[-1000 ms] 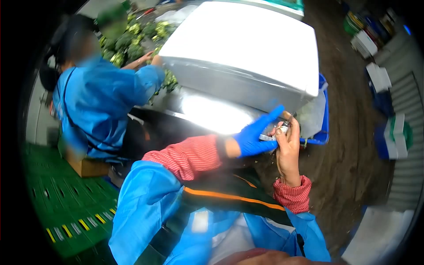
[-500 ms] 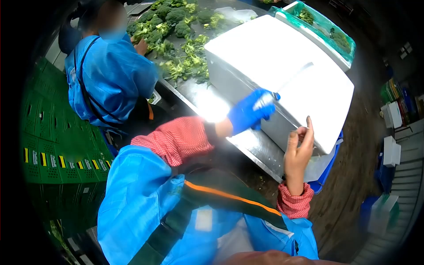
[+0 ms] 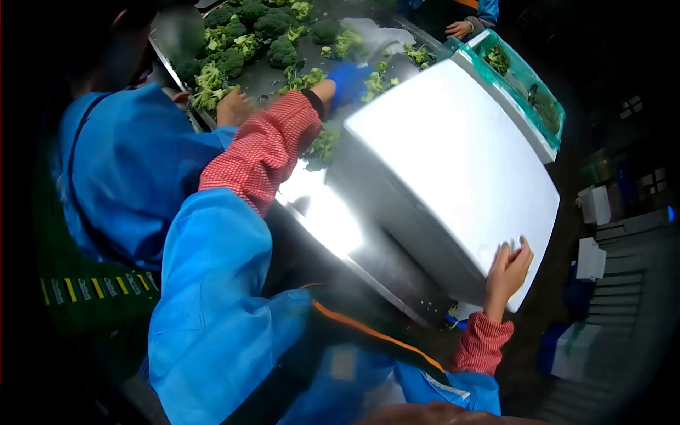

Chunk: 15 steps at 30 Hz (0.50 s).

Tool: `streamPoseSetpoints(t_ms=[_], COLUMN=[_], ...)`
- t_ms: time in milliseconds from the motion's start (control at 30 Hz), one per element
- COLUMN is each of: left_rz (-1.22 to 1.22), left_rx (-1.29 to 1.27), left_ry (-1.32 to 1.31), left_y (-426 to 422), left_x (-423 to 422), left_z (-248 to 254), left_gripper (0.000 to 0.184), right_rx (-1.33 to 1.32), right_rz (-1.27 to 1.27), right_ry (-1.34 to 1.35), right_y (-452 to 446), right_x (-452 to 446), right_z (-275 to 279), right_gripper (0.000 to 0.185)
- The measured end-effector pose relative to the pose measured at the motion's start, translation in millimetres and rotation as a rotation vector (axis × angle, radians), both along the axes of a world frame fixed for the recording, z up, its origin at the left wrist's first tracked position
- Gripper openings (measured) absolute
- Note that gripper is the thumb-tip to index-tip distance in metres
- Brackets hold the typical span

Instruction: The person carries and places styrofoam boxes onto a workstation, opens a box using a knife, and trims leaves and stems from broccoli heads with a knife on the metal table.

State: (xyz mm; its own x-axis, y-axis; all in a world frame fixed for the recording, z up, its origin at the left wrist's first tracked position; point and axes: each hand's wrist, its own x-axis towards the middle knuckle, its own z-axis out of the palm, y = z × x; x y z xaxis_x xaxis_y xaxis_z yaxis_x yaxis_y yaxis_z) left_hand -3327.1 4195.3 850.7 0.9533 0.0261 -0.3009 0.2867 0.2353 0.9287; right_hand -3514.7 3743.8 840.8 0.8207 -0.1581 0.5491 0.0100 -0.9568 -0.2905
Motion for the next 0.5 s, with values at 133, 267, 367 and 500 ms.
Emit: streamPoseSetpoints(t_ms=[133,267,367,500], left_rz=[-0.124,-0.207,-0.223,-0.288], left_rx=[-0.049,-0.186,-0.164,-0.066], left_ry=[-0.01,0.016,0.016,-0.006], left_y=[-1.8,-29.8,-43.2,-52.5], left_x=[71.6,115.4,132.2,160.2], left_z=[-71.2,-98.5,-97.6,-117.3], left_gripper=[0.025,0.027,0.032,0.033], right_rx=[0.131,0.188,0.094,0.034], right_rz=[-0.021,-0.032,-0.059,-0.057], right_ry=[0.007,0.024,0.061,0.077], right_y=[13.5,10.6,11.7,14.8], right_x=[-4.4,-5.9,-7.3,-6.0], right_z=[9.5,2.6,5.6,7.6], right_gripper=[0.029,0.022,0.02,0.017])
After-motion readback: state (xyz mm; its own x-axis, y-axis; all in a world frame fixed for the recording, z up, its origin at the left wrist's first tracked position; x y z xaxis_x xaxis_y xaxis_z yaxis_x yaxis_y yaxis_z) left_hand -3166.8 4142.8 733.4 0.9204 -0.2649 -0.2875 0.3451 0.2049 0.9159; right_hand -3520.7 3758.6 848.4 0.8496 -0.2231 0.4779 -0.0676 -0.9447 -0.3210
